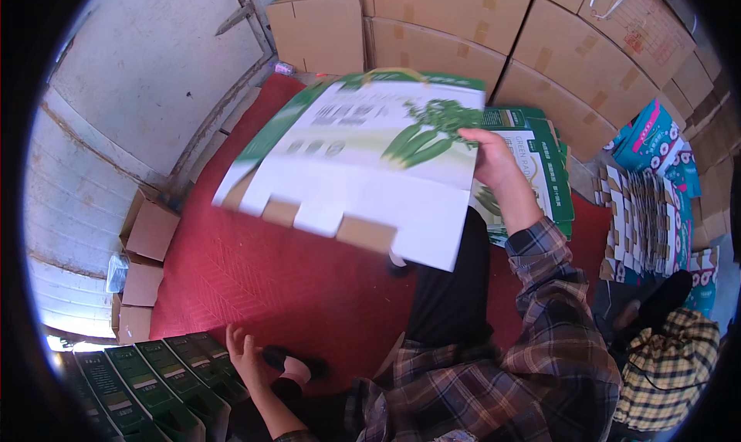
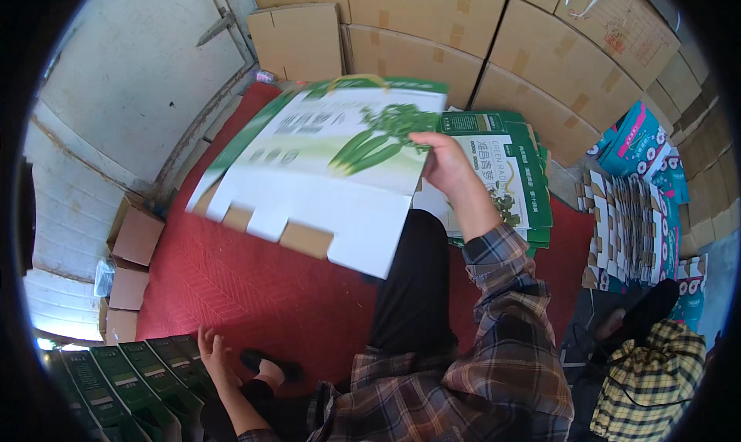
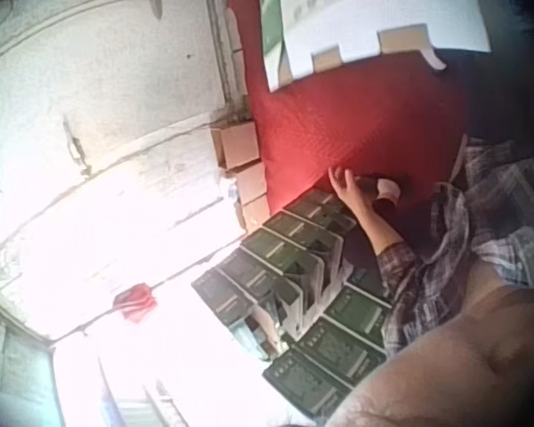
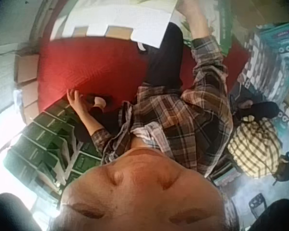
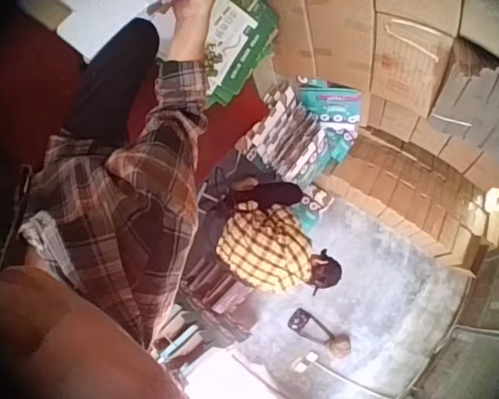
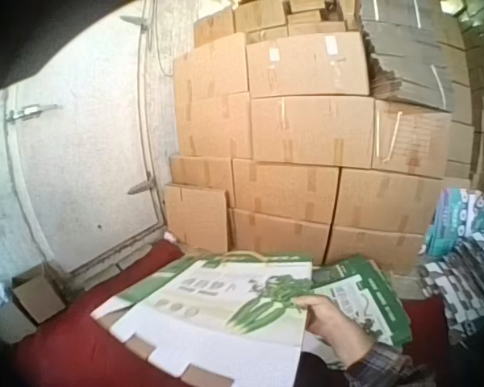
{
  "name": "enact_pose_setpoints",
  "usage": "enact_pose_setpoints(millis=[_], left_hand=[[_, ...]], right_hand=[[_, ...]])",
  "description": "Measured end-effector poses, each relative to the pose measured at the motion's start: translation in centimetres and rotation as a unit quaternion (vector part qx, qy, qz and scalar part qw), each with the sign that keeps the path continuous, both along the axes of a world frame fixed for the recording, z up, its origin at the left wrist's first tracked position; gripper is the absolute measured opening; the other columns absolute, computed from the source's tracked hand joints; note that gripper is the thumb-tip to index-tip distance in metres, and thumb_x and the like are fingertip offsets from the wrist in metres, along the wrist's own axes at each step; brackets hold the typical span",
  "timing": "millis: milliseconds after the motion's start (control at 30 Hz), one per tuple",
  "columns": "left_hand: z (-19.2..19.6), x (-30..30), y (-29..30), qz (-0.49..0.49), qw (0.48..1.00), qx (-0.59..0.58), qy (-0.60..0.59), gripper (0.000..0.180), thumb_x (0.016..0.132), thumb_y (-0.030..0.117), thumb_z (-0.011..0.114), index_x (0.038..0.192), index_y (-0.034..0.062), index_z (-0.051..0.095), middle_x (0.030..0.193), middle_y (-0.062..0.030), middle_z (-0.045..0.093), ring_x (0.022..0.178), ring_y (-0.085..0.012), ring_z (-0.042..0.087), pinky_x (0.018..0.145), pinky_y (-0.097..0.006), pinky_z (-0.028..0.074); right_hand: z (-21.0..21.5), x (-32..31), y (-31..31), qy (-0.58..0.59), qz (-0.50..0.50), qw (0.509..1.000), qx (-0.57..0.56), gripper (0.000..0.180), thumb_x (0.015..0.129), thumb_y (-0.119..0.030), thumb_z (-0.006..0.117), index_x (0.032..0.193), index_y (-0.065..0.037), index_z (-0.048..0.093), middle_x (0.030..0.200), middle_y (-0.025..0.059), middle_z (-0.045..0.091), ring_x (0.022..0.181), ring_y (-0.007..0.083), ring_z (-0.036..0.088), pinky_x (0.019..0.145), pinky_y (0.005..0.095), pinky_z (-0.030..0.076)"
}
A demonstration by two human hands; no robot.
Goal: The person repeatedly takes flat cardboard box blanks, unfolds and folds their bottom and side flaps by hand to construct boxes, and places each assembled box onto a stack.
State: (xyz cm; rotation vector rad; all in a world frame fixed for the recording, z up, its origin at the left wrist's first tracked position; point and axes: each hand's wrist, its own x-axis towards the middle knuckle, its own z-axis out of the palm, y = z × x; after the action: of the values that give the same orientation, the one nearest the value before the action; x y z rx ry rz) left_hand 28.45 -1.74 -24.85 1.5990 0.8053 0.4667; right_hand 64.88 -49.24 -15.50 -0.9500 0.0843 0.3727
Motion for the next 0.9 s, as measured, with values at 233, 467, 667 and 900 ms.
enact_pose_setpoints(millis=[233,467,667,900], left_hand=[[3.0,-1.7,2.8,-0.059,0.967,0.003,-0.248,0.080,0.084,0.028,0.071,0.148,0.0088,0.028,0.145,-0.0137,0.039,0.133,-0.0251,0.038,0.110,-0.039,0.030],[-0.9,-6.8,8.2,0.081,0.951,-0.083,-0.287,0.036,0.089,0.021,0.068,0.117,0.0024,0.054,0.109,-0.0076,0.062,0.101,-0.0207,0.061,0.092,-0.039,0.049],[-0.8,-5.1,6.1,0.154,0.957,-0.097,-0.225,0.027,0.089,0.010,0.067,0.110,-0.0028,0.057,0.099,-0.0102,0.065,0.087,-0.0194,0.066,0.075,-0.034,0.054],[-2.3,-3.8,4.2,0.214,0.959,-0.108,-0.150,0.034,0.087,0.008,0.067,0.118,-0.0020,0.058,0.110,-0.0081,0.064,0.098,-0.0180,0.061,0.087,-0.032,0.047]], right_hand=[[-1.8,0.1,9.3,0.105,0.273,0.956,-0.004,0.038,0.085,-0.018,0.057,0.112,0.008,0.058,0.106,0.0212,0.066,0.092,0.0273,0.066,0.088,0.0382,0.051],[-3.1,-0.3,14.9,0.055,0.292,0.927,-0.230,0.039,0.082,-0.036,0.050,0.104,-0.006,0.061,0.103,0.0186,0.066,0.090,0.0335,0.065,0.073,0.0469,0.052],[-6.5,-0.7,17.8,0.088,0.230,0.926,-0.285,0.058,0.096,-0.046,0.037,0.132,-0.001,0.046,0.133,0.0223,0.048,0.118,0.0440,0.051,0.086,0.0555,0.049],[-7.7,-2.0,19.6,0.033,0.213,0.931,-0.293,0.051,0.100,-0.041,0.036,0.135,-0.004,0.044,0.138,0.0188,0.044,0.123,0.0377,0.048,0.089,0.0510,0.048]])
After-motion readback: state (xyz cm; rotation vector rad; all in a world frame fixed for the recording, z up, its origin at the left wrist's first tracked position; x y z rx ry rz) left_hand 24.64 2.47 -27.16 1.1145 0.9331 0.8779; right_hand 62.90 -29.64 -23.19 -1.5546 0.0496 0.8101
